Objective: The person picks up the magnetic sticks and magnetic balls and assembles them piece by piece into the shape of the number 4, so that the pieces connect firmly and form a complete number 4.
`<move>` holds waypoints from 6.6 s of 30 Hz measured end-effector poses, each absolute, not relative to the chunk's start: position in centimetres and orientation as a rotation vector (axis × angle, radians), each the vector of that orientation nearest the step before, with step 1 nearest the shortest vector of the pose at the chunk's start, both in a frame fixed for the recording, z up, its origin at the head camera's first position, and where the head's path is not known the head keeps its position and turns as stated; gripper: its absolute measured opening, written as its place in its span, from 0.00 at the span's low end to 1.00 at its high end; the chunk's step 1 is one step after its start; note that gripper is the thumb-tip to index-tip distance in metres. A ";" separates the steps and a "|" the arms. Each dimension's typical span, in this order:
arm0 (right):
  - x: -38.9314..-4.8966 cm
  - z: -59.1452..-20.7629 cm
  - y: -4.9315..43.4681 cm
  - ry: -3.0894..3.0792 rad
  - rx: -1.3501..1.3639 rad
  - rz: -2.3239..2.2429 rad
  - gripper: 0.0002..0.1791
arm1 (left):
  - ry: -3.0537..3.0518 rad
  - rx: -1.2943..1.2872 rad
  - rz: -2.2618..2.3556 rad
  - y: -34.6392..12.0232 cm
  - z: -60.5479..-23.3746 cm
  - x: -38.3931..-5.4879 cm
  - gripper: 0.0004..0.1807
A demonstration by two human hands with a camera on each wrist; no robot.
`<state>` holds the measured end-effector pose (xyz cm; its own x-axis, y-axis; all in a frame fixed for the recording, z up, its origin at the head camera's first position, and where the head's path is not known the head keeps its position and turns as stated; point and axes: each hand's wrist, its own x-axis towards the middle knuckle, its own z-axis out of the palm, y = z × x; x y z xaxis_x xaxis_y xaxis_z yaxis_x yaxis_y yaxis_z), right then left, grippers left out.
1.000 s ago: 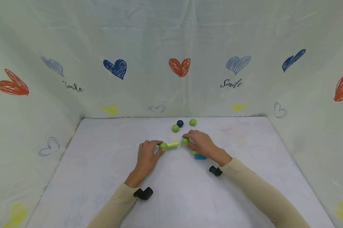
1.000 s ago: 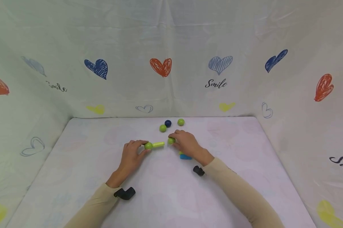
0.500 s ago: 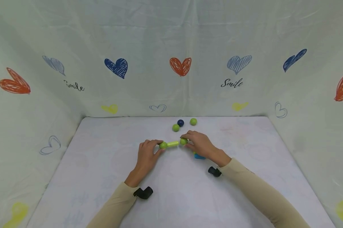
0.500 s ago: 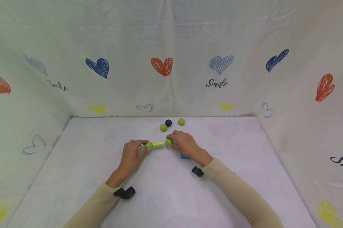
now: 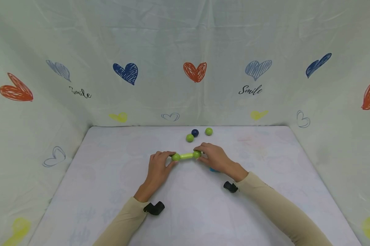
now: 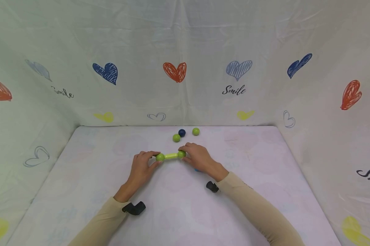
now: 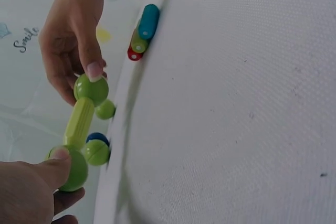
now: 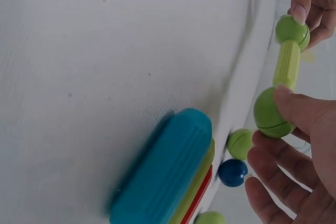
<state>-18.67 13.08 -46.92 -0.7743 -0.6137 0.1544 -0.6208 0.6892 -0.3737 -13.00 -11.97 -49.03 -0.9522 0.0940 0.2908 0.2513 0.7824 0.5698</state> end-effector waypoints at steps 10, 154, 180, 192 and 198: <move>-17.6 -47.2 11.8 -2.873 1.002 0.643 0.20 | -2.798 -0.309 -0.974 -13.5 -49.1 -14.0 0.21; -14.1 -48.5 6.6 -2.896 1.074 0.724 0.09 | -2.880 -0.358 -0.727 -15.2 -49.3 -10.3 0.16; -15.9 -47.4 7.5 -2.843 0.969 0.677 0.15 | -2.909 -0.293 -0.714 -14.8 -49.2 -10.2 0.17; -19.9 -46.8 8.9 -2.822 0.852 0.452 0.24 | -2.904 -0.285 -0.742 -14.7 -49.3 -10.0 0.17; -21.3 -47.1 8.9 -2.825 0.870 0.412 0.24 | -2.895 -0.292 -0.743 -14.7 -49.4 -9.9 0.17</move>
